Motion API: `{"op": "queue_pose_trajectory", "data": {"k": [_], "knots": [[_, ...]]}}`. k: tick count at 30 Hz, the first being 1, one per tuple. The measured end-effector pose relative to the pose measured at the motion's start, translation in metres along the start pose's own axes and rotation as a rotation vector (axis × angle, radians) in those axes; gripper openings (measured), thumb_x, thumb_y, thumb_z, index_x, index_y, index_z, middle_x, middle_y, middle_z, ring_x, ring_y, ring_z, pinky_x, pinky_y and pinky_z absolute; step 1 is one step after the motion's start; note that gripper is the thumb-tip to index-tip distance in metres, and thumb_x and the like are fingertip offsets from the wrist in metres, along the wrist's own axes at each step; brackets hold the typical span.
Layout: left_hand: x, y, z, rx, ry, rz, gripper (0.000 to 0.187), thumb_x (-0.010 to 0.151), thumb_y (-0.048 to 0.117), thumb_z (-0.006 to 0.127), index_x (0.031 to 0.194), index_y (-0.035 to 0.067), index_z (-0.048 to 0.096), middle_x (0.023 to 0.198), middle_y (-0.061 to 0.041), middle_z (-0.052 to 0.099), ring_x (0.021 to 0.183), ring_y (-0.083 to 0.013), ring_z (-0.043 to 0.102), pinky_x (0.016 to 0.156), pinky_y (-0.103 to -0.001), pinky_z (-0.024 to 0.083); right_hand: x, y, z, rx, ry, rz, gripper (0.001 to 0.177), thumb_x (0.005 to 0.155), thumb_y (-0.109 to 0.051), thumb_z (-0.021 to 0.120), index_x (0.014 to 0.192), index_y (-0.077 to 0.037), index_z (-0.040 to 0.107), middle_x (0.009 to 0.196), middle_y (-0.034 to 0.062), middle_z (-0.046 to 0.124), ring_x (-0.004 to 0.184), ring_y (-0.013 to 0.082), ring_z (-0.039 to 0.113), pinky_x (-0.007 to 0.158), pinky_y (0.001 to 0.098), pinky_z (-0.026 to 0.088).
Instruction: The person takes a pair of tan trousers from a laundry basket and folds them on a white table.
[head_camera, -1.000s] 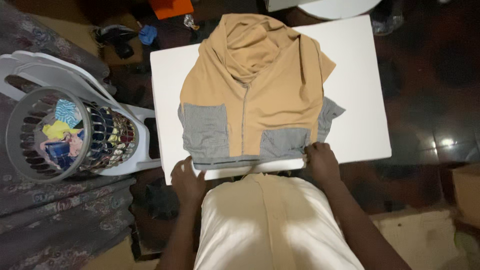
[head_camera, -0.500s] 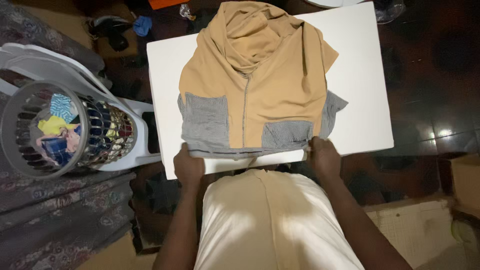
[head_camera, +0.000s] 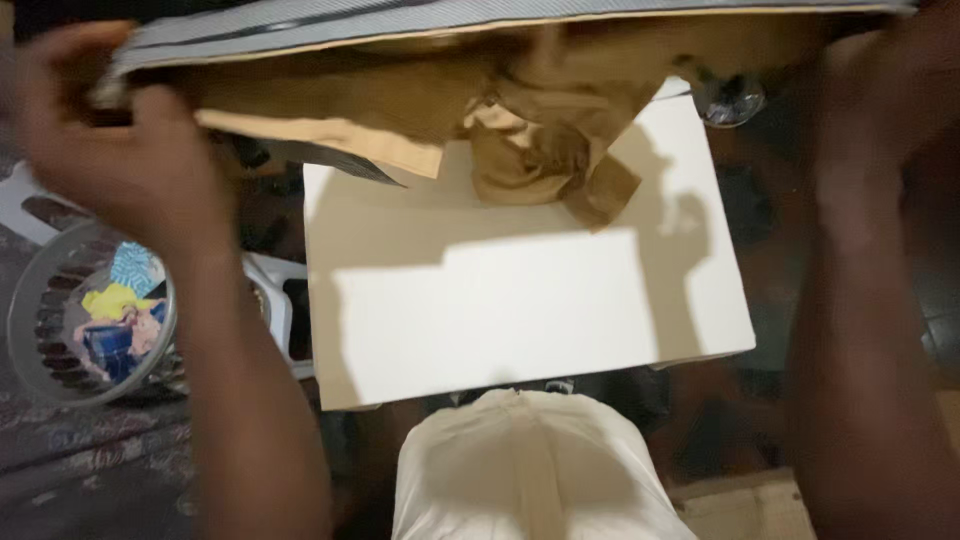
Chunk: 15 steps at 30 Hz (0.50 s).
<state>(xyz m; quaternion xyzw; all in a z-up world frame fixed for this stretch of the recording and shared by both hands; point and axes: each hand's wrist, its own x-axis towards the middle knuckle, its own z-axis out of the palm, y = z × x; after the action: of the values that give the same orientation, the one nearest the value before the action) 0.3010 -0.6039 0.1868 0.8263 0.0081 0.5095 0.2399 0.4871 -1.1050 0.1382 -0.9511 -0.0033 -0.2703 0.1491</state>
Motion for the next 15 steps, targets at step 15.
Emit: {"op": "queue_pose_trajectory", "data": {"k": [15], "knots": [[-0.327, 0.013, -0.021, 0.431, -0.964, -0.641, 0.038, 0.098, 0.019, 0.063, 0.136, 0.018, 0.068, 0.139, -0.022, 0.056, 0.126, -0.0381, 0.057, 0.099, -0.049, 0.052, -0.313, 0.054, 0.057, -0.295, -0.913, -0.057, 0.084, 0.082, -0.025, 0.075, 0.158, -0.025, 0.039, 0.146, 0.0240, 0.048, 0.126, 0.0411, 0.056, 0.098, 0.0522, 0.051]]}}
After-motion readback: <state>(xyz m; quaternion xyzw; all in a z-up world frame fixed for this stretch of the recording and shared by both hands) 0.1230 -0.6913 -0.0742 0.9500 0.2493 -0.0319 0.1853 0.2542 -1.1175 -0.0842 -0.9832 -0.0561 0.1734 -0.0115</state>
